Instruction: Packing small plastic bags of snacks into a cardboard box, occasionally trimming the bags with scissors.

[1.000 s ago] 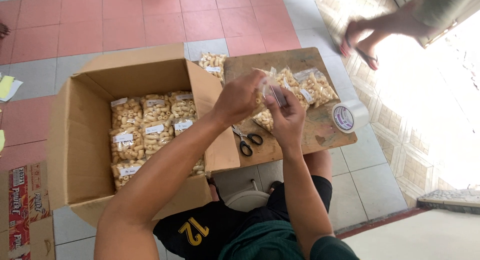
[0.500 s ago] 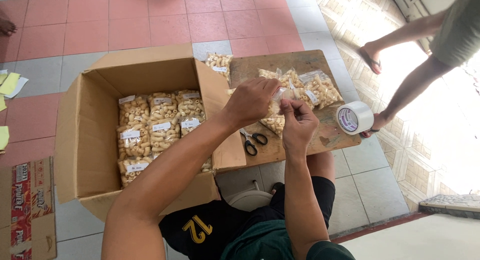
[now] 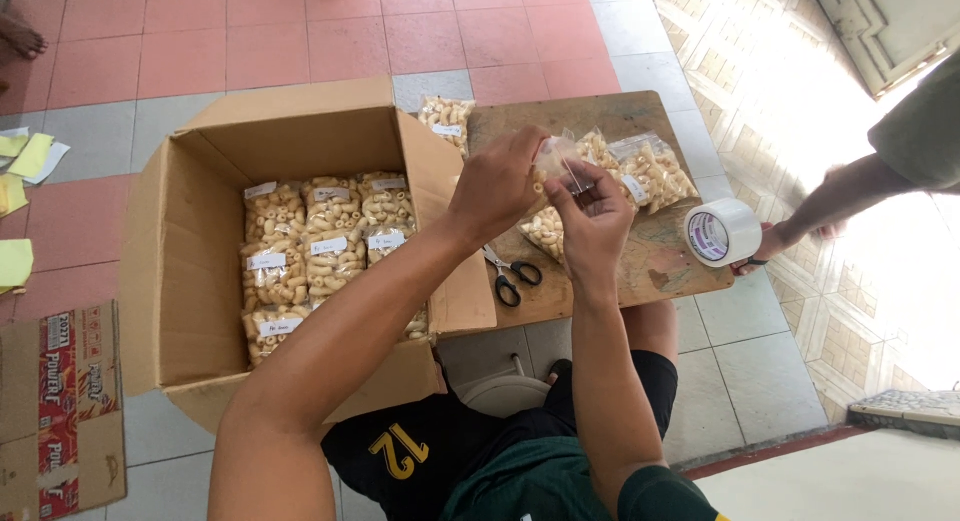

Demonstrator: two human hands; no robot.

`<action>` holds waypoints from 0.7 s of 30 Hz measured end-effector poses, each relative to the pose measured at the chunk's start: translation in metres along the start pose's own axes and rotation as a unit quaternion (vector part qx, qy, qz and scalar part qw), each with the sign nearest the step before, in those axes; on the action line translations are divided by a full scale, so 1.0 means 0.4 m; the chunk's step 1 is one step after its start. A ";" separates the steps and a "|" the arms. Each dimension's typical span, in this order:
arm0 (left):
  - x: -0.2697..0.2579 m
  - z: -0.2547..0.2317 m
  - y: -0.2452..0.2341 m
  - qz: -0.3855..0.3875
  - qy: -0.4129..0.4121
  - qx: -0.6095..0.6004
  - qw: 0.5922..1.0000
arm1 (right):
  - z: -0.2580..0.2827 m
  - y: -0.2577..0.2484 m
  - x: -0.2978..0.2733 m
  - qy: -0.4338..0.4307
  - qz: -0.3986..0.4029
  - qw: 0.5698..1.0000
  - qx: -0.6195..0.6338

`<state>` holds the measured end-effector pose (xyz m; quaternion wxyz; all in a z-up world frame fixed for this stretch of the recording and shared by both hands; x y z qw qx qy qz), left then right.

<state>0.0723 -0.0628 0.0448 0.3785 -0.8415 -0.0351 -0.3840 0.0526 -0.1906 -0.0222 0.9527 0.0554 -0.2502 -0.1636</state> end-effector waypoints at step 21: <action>-0.004 0.083 0.085 0.156 -0.201 -0.335 0.907 | -0.024 -0.054 0.130 -0.040 0.053 0.997 -0.028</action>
Point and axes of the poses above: each hand's wrist, its own x-axis towards the middle knuckle, its own y-axis out of the palm, z = x × y, the point moved 10 cm from there along x, towards the middle knuckle, and after that the axes turned 7 degrees about -y, right-handed, at the moved point
